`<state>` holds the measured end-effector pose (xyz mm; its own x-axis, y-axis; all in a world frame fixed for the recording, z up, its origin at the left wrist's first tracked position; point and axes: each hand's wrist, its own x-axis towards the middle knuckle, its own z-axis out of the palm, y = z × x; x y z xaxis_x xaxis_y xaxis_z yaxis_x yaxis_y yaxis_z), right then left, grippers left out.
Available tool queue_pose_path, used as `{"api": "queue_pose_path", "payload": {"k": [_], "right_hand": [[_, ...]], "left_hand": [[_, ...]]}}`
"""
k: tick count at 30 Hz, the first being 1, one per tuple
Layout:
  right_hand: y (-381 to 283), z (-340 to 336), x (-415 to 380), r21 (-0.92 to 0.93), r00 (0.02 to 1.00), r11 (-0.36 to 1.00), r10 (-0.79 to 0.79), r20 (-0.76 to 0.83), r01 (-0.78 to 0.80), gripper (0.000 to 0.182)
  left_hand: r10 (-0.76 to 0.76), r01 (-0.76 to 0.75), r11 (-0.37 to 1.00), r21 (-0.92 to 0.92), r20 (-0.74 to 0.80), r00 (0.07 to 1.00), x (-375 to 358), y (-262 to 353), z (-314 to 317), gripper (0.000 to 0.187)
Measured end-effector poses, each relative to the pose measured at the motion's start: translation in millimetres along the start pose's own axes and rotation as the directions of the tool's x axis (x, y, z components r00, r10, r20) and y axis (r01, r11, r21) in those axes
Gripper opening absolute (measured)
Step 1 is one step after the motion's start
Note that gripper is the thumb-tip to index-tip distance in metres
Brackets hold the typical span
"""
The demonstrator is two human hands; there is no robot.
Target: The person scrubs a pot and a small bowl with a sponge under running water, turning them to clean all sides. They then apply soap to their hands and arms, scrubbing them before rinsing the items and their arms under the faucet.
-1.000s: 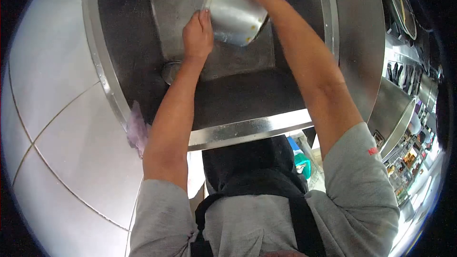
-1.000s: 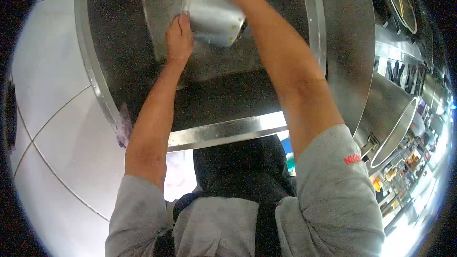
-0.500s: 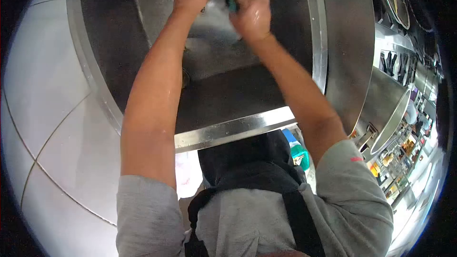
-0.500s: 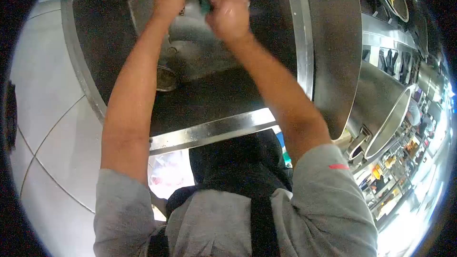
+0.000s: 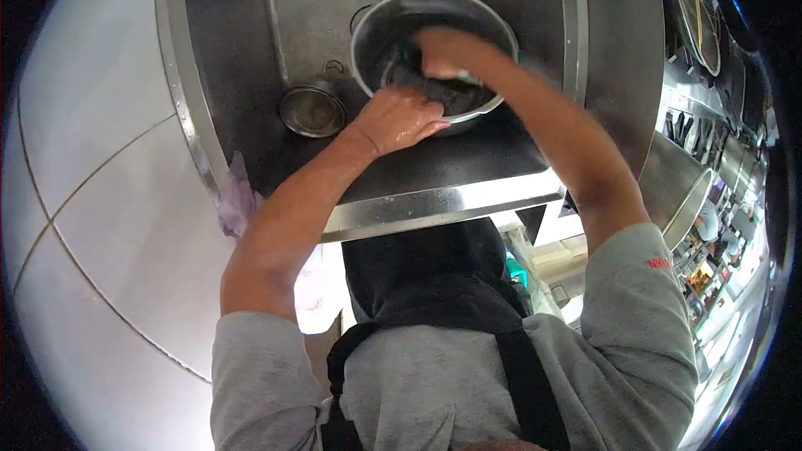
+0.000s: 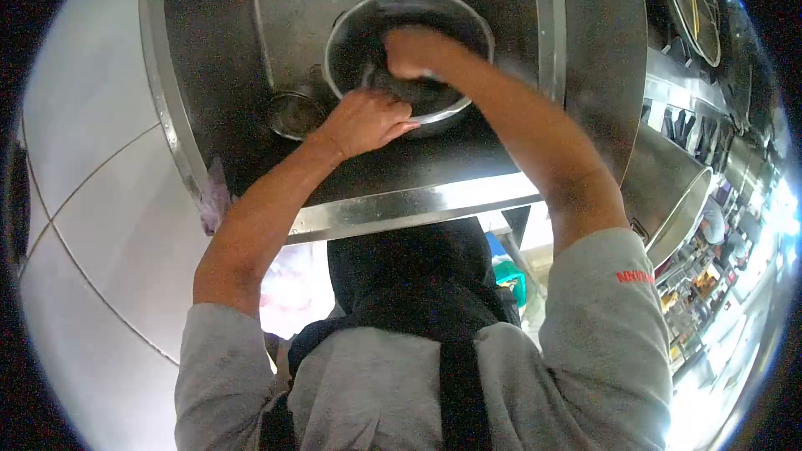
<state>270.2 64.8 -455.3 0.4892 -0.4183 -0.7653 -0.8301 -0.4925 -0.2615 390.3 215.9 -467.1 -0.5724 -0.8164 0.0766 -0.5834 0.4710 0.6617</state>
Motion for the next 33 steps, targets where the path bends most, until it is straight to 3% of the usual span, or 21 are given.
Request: {"api": "queue_pose_path", "payload": {"k": [2, 4, 6, 7, 8, 10, 12, 14, 15, 17, 18, 20, 22, 24, 25, 26, 27, 29, 31, 32, 33], "right_hand": [[-1, 39, -9, 0.019, 0.970, 0.999, 0.036, 0.241, -0.042, 0.037], [15, 97, -2, 0.070, 0.944, 0.992, -0.119, 0.307, 0.102, 0.033], [12, 133, -12, -0.156, 0.969, 0.985, -0.027, 0.247, 0.067, 0.032], [7, 147, -16, -0.157, 0.967, 0.985, -0.025, 0.252, 0.067, 0.032], [2, 157, -18, -0.074, 0.989, 0.997, 0.000, 0.150, 0.011, 0.030], [0, 167, -17, 0.004, 0.999, 0.999, 0.040, 0.037, -0.041, 0.028], [8, 167, -18, -0.030, 0.990, 0.995, -0.088, 0.114, 0.092, 0.030], [65, 132, -31, -0.336, 0.992, 0.936, -0.074, 0.102, 0.104, 0.028], [74, 146, -41, -0.315, 0.988, 0.944, -0.060, 0.140, 0.102, 0.028], [84, 139, -24, -0.464, 1.000, 0.886, 0.021, -0.018, -0.027, 0.027], [68, 157, -20, -0.341, 0.996, 0.938, 0.030, -0.082, -0.057, 0.025], [36, 186, 11, -0.208, 0.991, 0.976, 0.043, -0.127, -0.068, 0.024], [29, 170, 103, -0.212, 0.965, 0.972, -0.147, -0.216, 0.100, 0.025], [-36, 64, 95, 0.037, 0.959, 0.986, 0.166, -0.228, -0.162, 0.023], [-39, 70, 97, 0.037, 0.963, 0.987, 0.160, -0.217, -0.156, 0.023], [-38, 74, 104, -0.015, 0.968, 0.993, 0.113, -0.223, -0.119, 0.026], [-32, 74, 111, -0.071, 0.969, 0.993, 0.071, -0.235, -0.090, 0.029], [-22, 123, 119, 0.066, 0.948, 0.997, -0.004, -0.318, 0.027, 0.032], [-13, 187, 87, 0.171, 0.937, 0.978, -0.055, -0.344, 0.120, 0.032], [1, 176, 54, 0.016, 0.982, 0.995, -0.094, -0.161, 0.098, 0.031], [15, 164, 21, -0.137, 0.991, 0.982, -0.130, 0.028, 0.133, 0.031]], "left_hand": [[-0.030, 0.033, 0.993, -0.113, 0.021, 0.999, -4, -3, -8, 0.034], [-0.058, 0.067, 0.971, -0.229, 0.046, 0.997, -16, -5, -26, 0.036], [-0.473, 0.455, 0.881, -0.128, -0.200, 0.858, -36, -13, -51, 0.043], [-0.475, 0.456, 0.880, -0.133, -0.199, 0.857, -43, -28, -34, 0.043], [-0.670, 0.700, 0.712, -0.052, -0.345, 0.657, -50, -56, 1, 0.052], [-0.763, 0.878, 0.477, -0.026, -0.508, 0.399, -49, -77, 18, 0.064], [-0.797, 0.795, 0.603, -0.068, -0.089, 0.597, -38, -86, 23, 0.075], [-0.808, 0.792, 0.585, -0.174, -0.045, 0.587, -28, -86, 30, 0.070], [-0.819, 0.795, 0.553, -0.250, 0.014, 0.574, -33, -74, 28, 0.065], [-0.847, 0.824, 0.501, -0.266, 0.046, 0.530, -31, -76, 24, 0.059], [-0.850, 0.824, 0.501, -0.264, 0.031, 0.526, -30, -85, 26, 0.059], [-0.818, 0.666, 0.392, -0.635, 0.090, 0.568, -29, -96, 32, 0.064], [-0.817, 0.731, 0.350, -0.586, 0.192, 0.545, -26, -100, 9, 0.070], [-0.820, 0.878, 0.212, -0.429, 0.411, 0.399, -33, -110, 7, 0.069], [-0.896, 0.928, 0.152, -0.339, 0.349, 0.274, -30, -96, -1, 0.068], [-0.896, 0.929, 0.149, -0.339, 0.352, 0.272, -37, -105, 13, 0.068], [-0.899, 0.897, 0.308, -0.318, 0.212, 0.384, -41, -128, 38, 0.065], [-0.865, 0.838, 0.460, -0.293, 0.065, 0.497, -24, -143, 47, 0.061], [-0.811, 0.649, 0.571, -0.503, -0.225, 0.540, 12, -144, 23, 0.048], [-0.815, 0.645, 0.565, -0.515, -0.229, 0.532, 20, -152, 21, 0.048], [-0.799, 0.720, 0.569, -0.398, -0.058, 0.599, 27, -163, 23, 0.045]]}}
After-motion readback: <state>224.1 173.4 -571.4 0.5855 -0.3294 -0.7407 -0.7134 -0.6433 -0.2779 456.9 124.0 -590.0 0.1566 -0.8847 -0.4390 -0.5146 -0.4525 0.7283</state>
